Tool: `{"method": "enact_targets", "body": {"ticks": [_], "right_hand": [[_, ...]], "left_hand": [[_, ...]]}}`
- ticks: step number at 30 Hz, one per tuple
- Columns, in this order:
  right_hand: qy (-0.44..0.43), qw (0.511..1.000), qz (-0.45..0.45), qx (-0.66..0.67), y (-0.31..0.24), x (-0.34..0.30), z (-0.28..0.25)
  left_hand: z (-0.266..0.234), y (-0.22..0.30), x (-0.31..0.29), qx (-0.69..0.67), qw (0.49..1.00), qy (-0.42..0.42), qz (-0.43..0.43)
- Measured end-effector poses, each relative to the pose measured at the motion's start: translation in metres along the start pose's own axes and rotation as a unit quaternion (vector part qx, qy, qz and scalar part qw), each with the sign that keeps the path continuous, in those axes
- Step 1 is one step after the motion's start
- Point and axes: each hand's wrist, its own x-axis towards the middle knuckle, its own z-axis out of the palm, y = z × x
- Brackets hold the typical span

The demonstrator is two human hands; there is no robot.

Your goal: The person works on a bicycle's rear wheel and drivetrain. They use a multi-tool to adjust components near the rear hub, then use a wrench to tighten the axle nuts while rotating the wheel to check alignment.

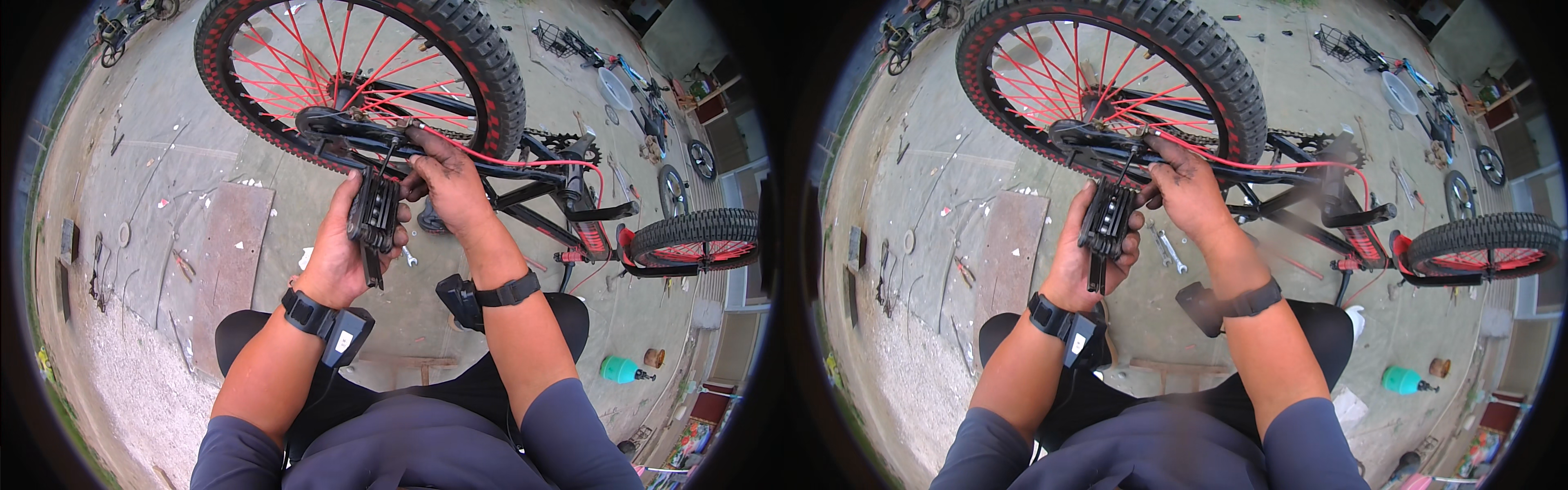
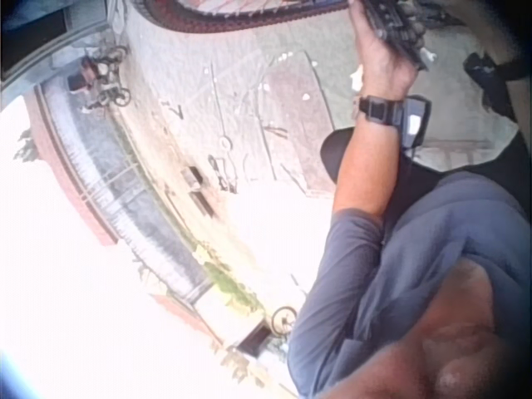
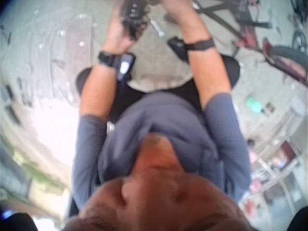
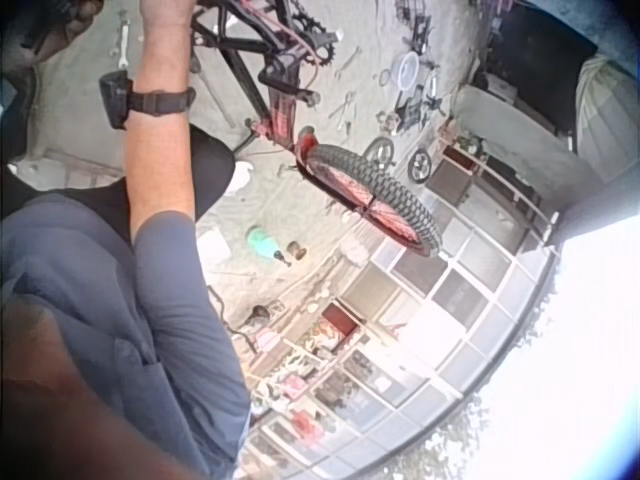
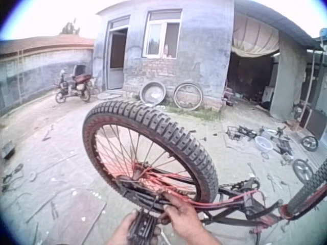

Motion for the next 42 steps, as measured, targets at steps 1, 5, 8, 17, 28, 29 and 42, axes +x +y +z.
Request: {"method": "enact_targets", "body": {"ticks": [1, 5, 8, 17, 28, 29, 42], "right_hand": [[0.001, 1.0, 0.0, -0.001, -0.0006, -0.0009, 0.0002], [0.001, 1.0, -0.003, -0.005, -0.0009, -0.0016, 0.0009], [0.0, 1.0, -0.003, -0.004, -0.0014, -0.0015, 0.0006], [0.009, 1.0, -0.01, -0.009, 0.0024, -0.0001, 0.0002], [0.011, 1.0, -0.019, -0.019, 0.0006, -0.0008, 0.001], [0.012, 0.999, -0.02, -0.023, -0.0003, -0.0014, 0.0015], [0.02, 0.999, -0.021, -0.027, 0.0044, -0.001, 0.0013]], "left_hand": [[-0.0002, -0.0001, 0.0005, -0.003, 1.0, -0.003, -0.002], [-0.0002, -0.0002, 0.0006, -0.013, 1.0, -0.002, -0.008], [0.0011, 0.0002, 0.0001, -0.027, 1.0, -0.006, -0.015], [0.0002, -0.0008, 0.0008, -0.047, 0.998, -0.042, -0.021], [-0.0021, -0.0017, 0.0043, -0.096, 0.991, -0.088, -0.036], [-0.0027, -0.0011, 0.0045, -0.092, 0.991, -0.087, -0.034], [-0.0006, -0.004, 0.0059, 0.032, 0.999, 0.003, 0.016]]}}
